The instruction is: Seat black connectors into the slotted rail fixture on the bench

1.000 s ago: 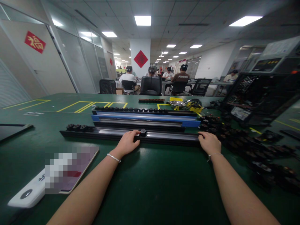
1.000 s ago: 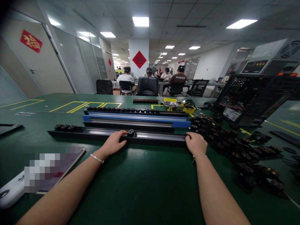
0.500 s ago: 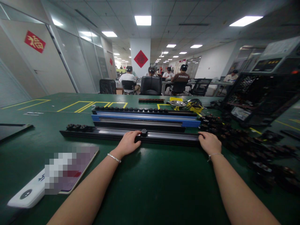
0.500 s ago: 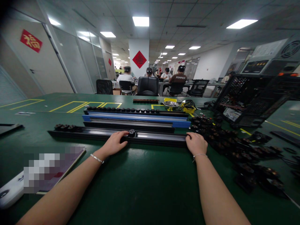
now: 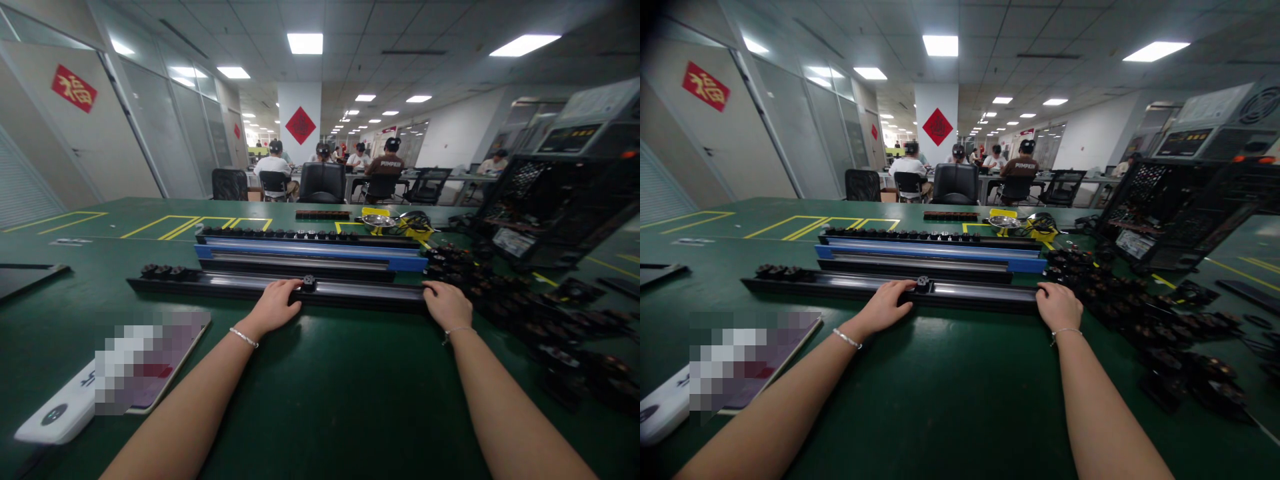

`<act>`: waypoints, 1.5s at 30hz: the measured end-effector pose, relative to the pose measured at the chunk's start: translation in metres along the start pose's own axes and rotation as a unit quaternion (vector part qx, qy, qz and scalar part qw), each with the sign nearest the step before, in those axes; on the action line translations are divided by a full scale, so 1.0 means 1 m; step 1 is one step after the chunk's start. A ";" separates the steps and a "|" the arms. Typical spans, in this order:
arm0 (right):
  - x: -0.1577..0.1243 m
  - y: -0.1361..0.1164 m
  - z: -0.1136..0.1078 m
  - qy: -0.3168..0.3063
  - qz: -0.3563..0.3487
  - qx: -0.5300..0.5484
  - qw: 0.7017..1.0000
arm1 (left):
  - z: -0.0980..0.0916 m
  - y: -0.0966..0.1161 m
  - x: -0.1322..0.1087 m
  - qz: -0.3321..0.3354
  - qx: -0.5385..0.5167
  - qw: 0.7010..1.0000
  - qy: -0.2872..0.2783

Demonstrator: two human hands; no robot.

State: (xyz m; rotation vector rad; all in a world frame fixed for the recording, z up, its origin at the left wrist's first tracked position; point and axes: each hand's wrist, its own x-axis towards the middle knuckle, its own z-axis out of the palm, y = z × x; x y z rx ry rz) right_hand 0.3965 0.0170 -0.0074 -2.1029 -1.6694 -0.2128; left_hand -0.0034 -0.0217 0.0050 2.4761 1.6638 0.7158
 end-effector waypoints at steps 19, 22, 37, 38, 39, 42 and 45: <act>0.002 0.000 0.000 -0.001 -0.004 -0.009 1.000 | 0.001 0.003 0.000 0.016 0.008 1.000 -0.012; 0.001 0.001 0.000 0.003 -0.008 -0.009 1.000 | 0.004 0.001 -0.001 0.016 0.010 1.000 -0.007; -0.001 -0.001 0.000 0.010 -0.010 -0.011 1.000 | 0.008 -0.001 -0.003 0.042 0.029 0.998 -0.025; -0.001 -0.001 0.000 0.010 -0.009 -0.012 1.000 | 0.008 -0.001 -0.003 0.043 0.029 0.998 -0.026; -0.002 -0.002 0.000 0.010 -0.008 -0.013 1.000 | 0.008 -0.001 -0.003 0.043 0.029 0.998 -0.027; -0.002 -0.004 -0.001 0.006 0.000 -0.008 1.000 | 0.007 -0.001 -0.002 0.044 0.029 0.998 -0.026; -0.002 -0.005 -0.002 0.003 0.013 0.007 1.000 | 0.007 0.000 -0.002 0.045 0.028 0.998 -0.025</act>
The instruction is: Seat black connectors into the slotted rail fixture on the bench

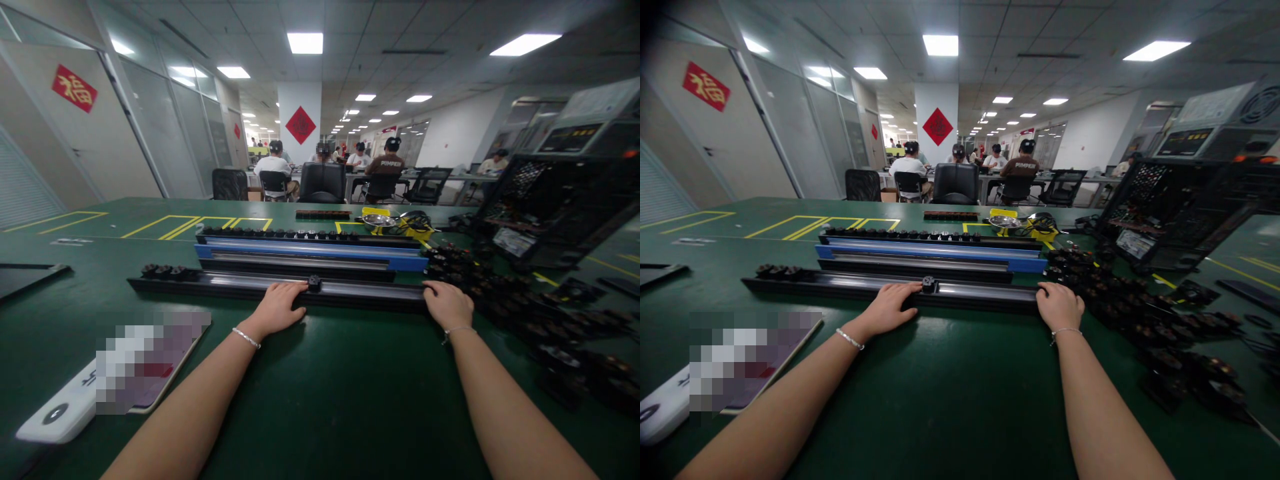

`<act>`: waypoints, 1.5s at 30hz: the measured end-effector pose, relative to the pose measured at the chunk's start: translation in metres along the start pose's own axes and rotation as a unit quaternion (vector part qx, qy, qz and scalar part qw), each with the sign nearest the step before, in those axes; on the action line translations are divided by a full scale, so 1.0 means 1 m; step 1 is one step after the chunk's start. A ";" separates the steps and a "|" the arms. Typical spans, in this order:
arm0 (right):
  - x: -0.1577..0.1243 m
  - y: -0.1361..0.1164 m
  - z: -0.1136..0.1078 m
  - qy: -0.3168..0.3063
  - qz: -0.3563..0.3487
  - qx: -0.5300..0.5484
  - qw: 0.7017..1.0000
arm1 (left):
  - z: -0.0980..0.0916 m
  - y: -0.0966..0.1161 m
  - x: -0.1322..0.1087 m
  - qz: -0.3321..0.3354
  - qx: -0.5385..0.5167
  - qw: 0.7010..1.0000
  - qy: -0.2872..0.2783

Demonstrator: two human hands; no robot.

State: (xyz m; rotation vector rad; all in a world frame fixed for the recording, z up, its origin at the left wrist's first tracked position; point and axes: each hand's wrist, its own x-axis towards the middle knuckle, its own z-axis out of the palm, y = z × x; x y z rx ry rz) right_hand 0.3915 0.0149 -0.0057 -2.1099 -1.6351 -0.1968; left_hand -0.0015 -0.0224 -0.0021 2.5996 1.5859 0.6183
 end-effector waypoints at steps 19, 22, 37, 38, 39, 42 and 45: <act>-0.010 -0.038 0.007 0.020 -0.172 0.045 0.984 | -0.002 0.002 0.000 -0.005 0.001 1.000 -0.014; -0.021 -0.067 0.007 -0.009 -0.245 0.081 0.966 | -0.001 0.002 0.000 -0.006 0.002 1.000 -0.010; -0.068 -0.143 0.000 -0.148 -0.365 0.068 0.917 | 0.003 0.002 0.003 -0.011 0.013 1.000 -0.005; -0.068 -0.143 0.000 -0.148 -0.367 0.068 0.916 | 0.003 0.002 0.003 -0.011 0.014 1.000 -0.006; -0.068 -0.144 0.000 -0.148 -0.368 0.068 0.916 | 0.003 0.003 0.003 -0.011 0.014 1.000 -0.007; -0.068 -0.144 0.001 -0.150 -0.366 0.064 0.916 | 0.003 0.003 0.003 -0.011 0.018 1.000 -0.007; -0.068 -0.145 0.000 -0.153 -0.366 0.061 0.916 | 0.003 0.004 0.003 -0.011 0.021 1.000 -0.005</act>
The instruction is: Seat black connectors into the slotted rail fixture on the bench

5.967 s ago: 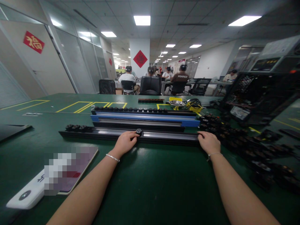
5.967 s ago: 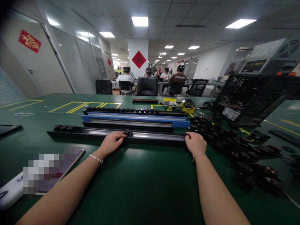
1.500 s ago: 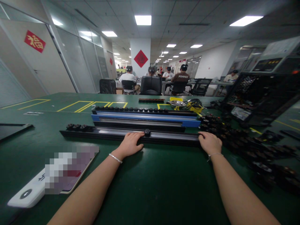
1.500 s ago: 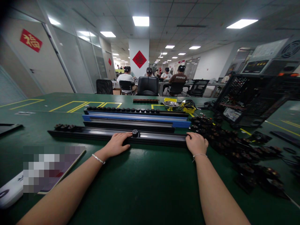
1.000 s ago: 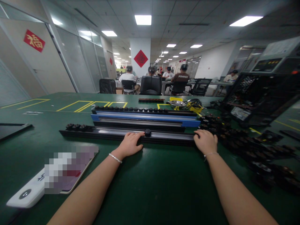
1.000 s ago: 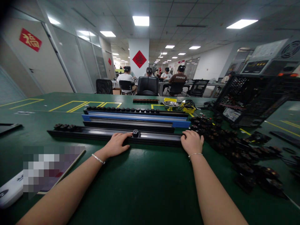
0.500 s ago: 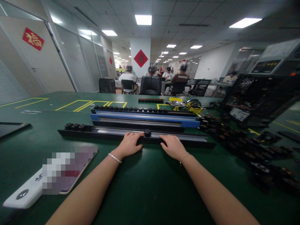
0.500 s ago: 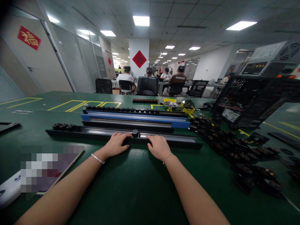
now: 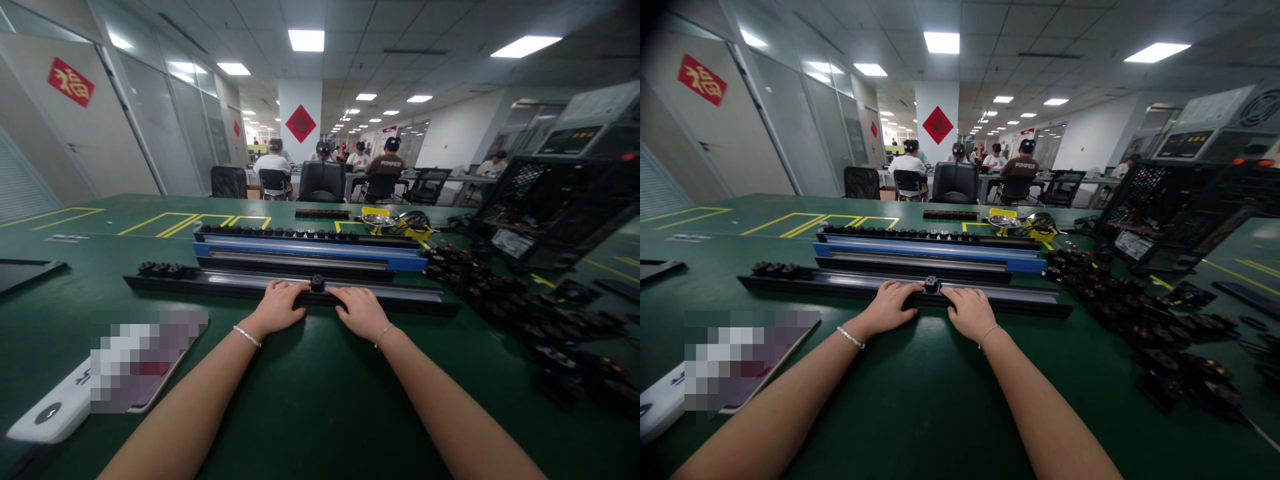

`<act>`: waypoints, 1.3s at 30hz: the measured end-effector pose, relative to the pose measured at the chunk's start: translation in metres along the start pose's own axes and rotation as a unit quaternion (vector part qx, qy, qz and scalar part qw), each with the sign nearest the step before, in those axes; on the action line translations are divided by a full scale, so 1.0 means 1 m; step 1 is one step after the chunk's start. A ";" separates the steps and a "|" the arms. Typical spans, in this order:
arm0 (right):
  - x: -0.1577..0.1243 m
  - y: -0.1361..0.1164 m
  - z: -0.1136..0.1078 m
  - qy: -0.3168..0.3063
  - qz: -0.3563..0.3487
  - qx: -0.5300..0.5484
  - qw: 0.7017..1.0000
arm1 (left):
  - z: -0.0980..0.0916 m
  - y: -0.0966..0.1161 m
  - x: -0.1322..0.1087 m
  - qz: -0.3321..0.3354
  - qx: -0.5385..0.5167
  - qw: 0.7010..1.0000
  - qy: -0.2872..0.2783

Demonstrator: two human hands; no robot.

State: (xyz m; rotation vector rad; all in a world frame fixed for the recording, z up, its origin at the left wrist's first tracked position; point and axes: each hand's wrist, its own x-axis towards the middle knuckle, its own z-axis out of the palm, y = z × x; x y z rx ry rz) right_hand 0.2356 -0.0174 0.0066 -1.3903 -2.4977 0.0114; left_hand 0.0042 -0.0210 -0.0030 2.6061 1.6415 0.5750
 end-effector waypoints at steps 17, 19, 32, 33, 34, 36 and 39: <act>0.001 0.000 0.004 -0.005 0.018 -0.023 1.000 | 0.004 0.002 0.000 0.019 0.026 0.999 0.007; 0.001 -0.001 0.004 -0.004 0.020 -0.023 1.000 | 0.004 0.002 0.000 0.022 0.024 0.999 0.006; 0.001 -0.001 0.005 -0.003 0.018 -0.038 0.999 | 0.004 0.004 0.001 0.022 0.021 1.000 -0.001; 0.001 -0.001 0.005 -0.005 0.018 -0.039 0.999 | 0.004 0.004 0.001 0.021 0.021 1.000 -0.001; 0.001 -0.001 0.005 -0.008 0.018 -0.041 0.999 | 0.004 0.004 0.001 0.021 0.021 1.000 -0.001; 0.001 -0.001 0.005 -0.010 0.015 -0.046 0.999 | 0.004 0.005 0.001 0.022 0.022 1.000 -0.001; 0.001 -0.002 0.005 -0.012 0.016 -0.054 0.998 | 0.006 0.006 0.001 0.026 0.024 0.999 0.001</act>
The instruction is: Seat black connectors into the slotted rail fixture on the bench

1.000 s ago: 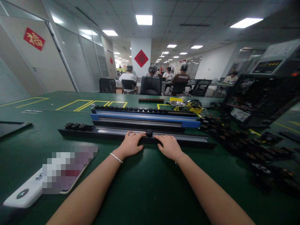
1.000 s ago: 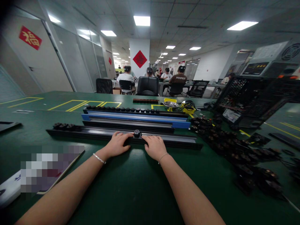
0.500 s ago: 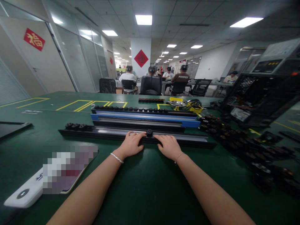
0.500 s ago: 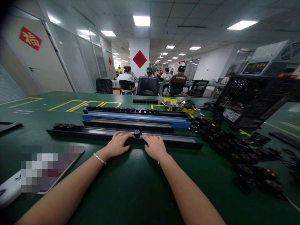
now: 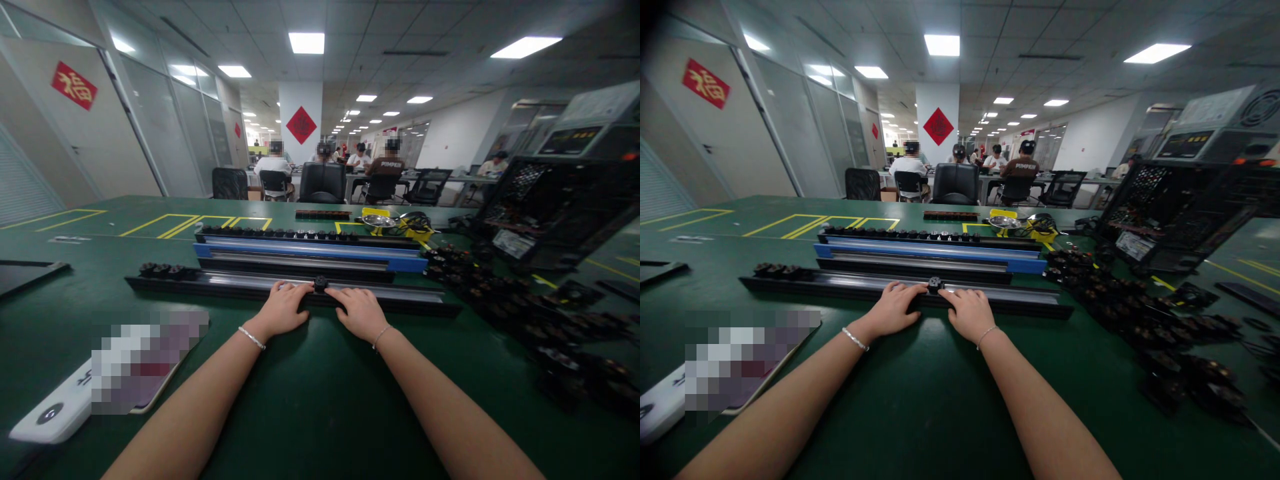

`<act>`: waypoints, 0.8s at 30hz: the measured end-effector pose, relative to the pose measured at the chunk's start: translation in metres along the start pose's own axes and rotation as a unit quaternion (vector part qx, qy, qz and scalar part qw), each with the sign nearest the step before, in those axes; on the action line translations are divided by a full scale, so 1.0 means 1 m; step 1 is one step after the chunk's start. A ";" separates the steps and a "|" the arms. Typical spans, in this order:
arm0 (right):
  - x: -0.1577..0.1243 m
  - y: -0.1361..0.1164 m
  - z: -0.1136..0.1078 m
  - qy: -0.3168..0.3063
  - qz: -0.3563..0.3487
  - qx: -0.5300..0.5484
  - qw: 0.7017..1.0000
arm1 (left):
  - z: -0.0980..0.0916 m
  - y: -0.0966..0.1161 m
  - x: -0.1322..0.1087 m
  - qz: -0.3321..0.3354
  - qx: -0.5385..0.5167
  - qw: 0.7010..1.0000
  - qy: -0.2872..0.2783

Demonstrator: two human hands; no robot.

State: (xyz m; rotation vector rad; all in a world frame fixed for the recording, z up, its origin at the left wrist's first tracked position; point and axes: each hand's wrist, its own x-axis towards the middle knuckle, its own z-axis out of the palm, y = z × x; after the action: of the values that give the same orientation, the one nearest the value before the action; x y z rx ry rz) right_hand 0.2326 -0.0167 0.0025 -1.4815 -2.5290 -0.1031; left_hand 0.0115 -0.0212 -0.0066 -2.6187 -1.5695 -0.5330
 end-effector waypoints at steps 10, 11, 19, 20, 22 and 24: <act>0.000 -0.001 -0.001 0.001 0.003 -0.001 1.000 | -0.001 0.002 -0.001 0.006 0.004 1.000 -0.003; 0.000 -0.001 -0.001 -0.001 0.003 -0.002 1.000 | -0.002 0.002 -0.001 0.005 0.004 1.000 -0.005; 0.001 -0.001 -0.003 -0.006 0.004 0.004 1.000 | -0.003 0.002 -0.002 0.006 -0.004 1.000 -0.011; 0.001 -0.001 -0.003 -0.008 0.006 0.005 1.000 | -0.003 0.002 -0.002 0.006 -0.002 1.000 -0.011; 0.001 -0.002 -0.004 -0.012 0.008 0.004 1.000 | -0.003 0.002 -0.003 0.004 -0.001 1.000 -0.014; 0.001 -0.002 -0.006 -0.017 0.010 0.003 1.000 | -0.004 0.002 -0.003 0.005 0.001 1.000 -0.016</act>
State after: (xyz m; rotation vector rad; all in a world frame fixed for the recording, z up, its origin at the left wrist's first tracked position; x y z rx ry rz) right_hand 0.2312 -0.0174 0.0083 -1.5185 -2.5377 -0.0693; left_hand 0.0109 -0.0251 -0.0034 -2.6457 -1.5639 -0.4913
